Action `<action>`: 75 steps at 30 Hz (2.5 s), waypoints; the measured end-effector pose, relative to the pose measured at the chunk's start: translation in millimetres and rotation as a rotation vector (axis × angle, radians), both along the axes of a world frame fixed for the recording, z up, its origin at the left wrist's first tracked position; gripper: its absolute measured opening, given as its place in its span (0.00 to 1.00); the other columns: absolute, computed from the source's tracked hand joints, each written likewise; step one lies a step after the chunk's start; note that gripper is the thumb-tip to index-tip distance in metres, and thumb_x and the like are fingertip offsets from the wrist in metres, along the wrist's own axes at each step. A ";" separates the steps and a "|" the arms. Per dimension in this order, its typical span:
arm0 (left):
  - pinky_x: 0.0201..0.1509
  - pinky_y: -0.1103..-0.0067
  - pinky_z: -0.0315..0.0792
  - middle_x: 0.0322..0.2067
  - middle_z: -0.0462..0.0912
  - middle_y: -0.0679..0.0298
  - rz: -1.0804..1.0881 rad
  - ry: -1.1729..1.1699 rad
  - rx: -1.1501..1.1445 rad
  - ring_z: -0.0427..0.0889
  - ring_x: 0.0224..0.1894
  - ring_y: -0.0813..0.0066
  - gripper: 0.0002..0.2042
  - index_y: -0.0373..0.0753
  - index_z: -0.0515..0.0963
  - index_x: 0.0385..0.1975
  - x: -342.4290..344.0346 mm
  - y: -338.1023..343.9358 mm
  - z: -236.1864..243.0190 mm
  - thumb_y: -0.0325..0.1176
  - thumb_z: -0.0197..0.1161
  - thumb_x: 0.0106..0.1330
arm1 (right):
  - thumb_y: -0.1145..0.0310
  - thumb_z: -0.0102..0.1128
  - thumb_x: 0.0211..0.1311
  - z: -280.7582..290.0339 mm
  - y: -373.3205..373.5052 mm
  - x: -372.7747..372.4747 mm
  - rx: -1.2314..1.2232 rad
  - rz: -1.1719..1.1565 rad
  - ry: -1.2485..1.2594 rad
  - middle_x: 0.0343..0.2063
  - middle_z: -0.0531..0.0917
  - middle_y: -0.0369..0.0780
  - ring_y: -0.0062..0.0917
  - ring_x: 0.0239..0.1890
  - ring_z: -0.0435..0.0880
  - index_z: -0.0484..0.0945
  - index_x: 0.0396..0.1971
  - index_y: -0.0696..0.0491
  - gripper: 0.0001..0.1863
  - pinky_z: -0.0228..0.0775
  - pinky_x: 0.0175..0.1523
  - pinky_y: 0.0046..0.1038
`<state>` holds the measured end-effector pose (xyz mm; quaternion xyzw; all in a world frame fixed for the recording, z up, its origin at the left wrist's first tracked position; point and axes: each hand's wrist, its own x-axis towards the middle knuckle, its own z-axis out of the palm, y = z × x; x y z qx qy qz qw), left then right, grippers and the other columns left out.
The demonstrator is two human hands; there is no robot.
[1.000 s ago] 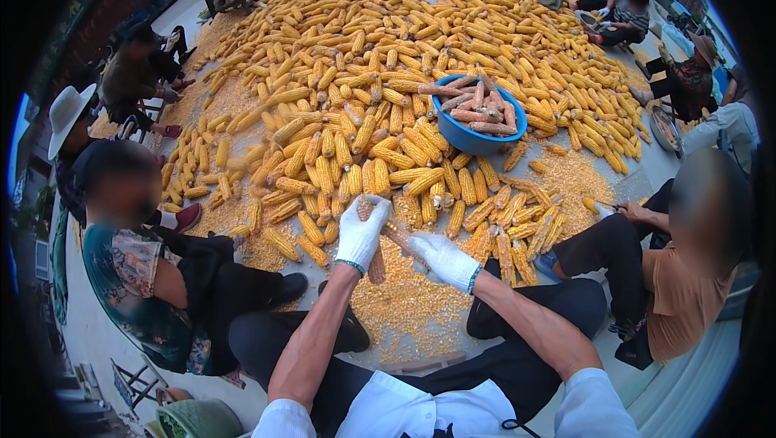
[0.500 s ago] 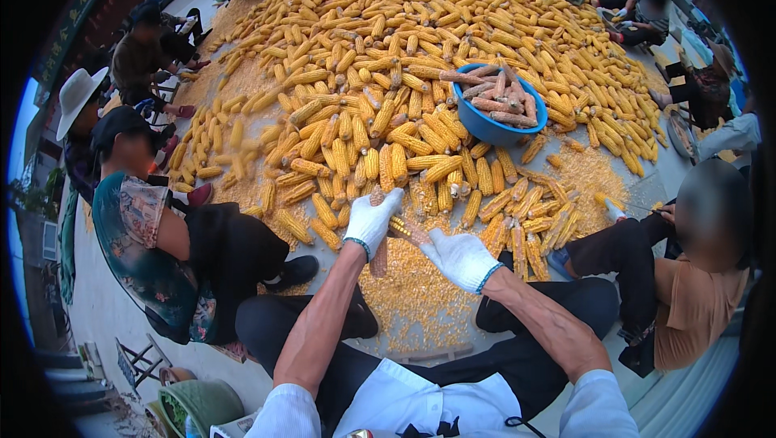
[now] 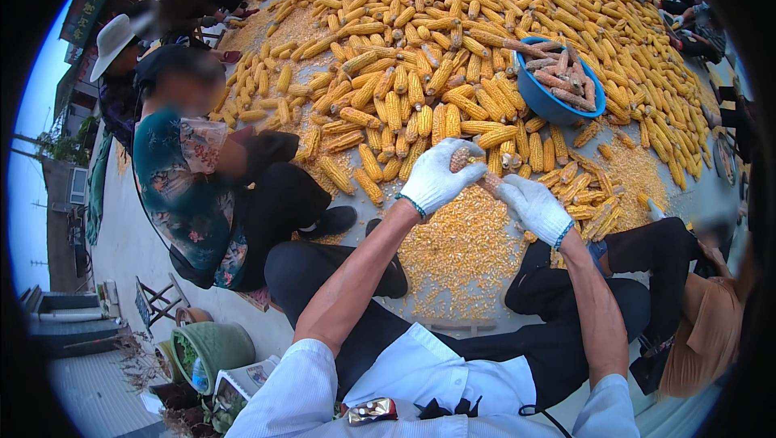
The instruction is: The person sits among a large pile of dried corn cobs and manually removes kernels from the cobs using both hands. The kernels fall onto the ground, and the bare cobs are placed into a blue basin nearby.
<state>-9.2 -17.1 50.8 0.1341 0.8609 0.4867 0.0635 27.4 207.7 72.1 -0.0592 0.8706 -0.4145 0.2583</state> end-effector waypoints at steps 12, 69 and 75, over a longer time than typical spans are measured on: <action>0.46 0.65 0.77 0.34 0.86 0.50 0.127 -0.018 -0.191 0.86 0.39 0.53 0.21 0.37 0.84 0.36 12.3 -0.3 -28.4 0.52 0.71 0.58 | 0.53 0.40 0.78 -34.5 -13.4 15.1 0.122 0.182 0.186 0.29 0.80 0.55 0.54 0.38 0.81 0.74 0.37 0.57 0.22 0.70 0.44 0.48; 0.47 0.77 0.78 0.39 0.88 0.61 -0.140 -0.344 0.293 0.83 0.39 0.78 0.09 0.31 0.84 0.41 -15.3 0.7 48.4 0.27 0.63 0.64 | 0.44 0.57 0.68 -9.1 0.1 10.1 -0.137 -0.020 -0.108 0.33 0.83 0.47 0.35 0.30 0.83 0.68 0.61 0.64 0.38 0.74 0.35 0.33; 0.43 0.80 0.78 0.34 0.86 0.64 -0.069 -0.281 0.303 0.82 0.36 0.79 0.07 0.30 0.83 0.37 -19.0 -3.0 57.0 0.27 0.67 0.63 | 0.50 0.58 0.70 3.5 8.4 5.4 -0.574 -0.082 -0.474 0.18 0.68 0.30 0.13 0.12 0.62 0.72 0.47 0.56 0.23 0.54 0.16 0.21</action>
